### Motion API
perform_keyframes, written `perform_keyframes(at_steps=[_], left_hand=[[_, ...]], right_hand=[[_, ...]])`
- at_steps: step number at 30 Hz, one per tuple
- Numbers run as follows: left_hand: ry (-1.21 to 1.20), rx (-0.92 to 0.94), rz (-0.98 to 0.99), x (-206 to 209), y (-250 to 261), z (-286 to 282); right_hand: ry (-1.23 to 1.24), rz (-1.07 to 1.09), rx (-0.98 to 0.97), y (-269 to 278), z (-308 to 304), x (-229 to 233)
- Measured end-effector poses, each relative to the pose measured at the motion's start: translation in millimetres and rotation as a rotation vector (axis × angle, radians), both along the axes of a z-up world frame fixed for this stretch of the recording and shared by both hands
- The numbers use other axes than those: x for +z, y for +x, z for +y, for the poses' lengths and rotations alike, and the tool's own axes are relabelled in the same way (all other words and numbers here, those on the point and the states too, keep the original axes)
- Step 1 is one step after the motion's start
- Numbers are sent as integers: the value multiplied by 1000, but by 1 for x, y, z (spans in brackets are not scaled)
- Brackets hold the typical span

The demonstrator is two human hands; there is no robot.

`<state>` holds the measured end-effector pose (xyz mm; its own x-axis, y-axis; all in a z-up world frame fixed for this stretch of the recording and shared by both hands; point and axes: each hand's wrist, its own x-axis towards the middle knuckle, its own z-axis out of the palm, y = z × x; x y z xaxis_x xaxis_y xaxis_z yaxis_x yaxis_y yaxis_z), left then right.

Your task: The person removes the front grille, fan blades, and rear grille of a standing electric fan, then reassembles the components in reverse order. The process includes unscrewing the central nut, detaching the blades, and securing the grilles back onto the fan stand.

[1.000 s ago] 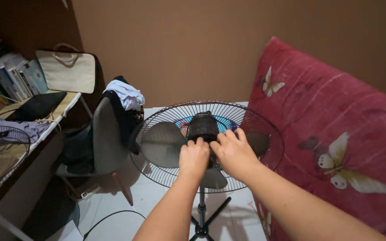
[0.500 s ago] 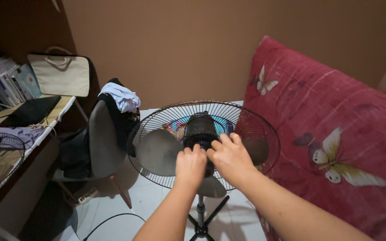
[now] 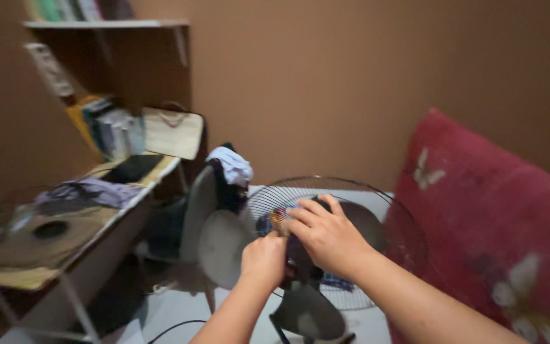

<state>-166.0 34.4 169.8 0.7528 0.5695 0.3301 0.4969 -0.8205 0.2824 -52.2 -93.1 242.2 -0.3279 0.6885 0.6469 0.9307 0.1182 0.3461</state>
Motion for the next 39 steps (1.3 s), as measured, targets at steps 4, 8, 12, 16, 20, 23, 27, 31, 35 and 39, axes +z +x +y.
perform_keyframes(at_steps=[4,8,12,16,20,23,27,31,35,39], left_hand=[[-196,243,-82,39,-57,-3],[-385,486,-194,59,-114,7],[-479,579,-463,61,-172,34],[-534,631,-591,60,-223,73],[-512,569,-741,61,-277,107],[-542,553,-752,69,-313,133],[-532,639,-687,80,-357,166],[-467,677,-668,86,-389,200],[-444,675,-655,82,-403,238],[-481,379,-873,65,-406,282]], right_hand=[[196,13,174,-36,7,32],[232,121,242,-73,21,49],[124,263,152,-111,49,52],[-42,406,-23,-144,89,54],[-207,603,-71,-180,131,56],[-200,627,-20,-208,166,59],[-217,654,97,-239,209,62],[-235,665,196,-264,245,64],[-243,715,199,-277,277,62],[-229,713,193,-281,316,56]])
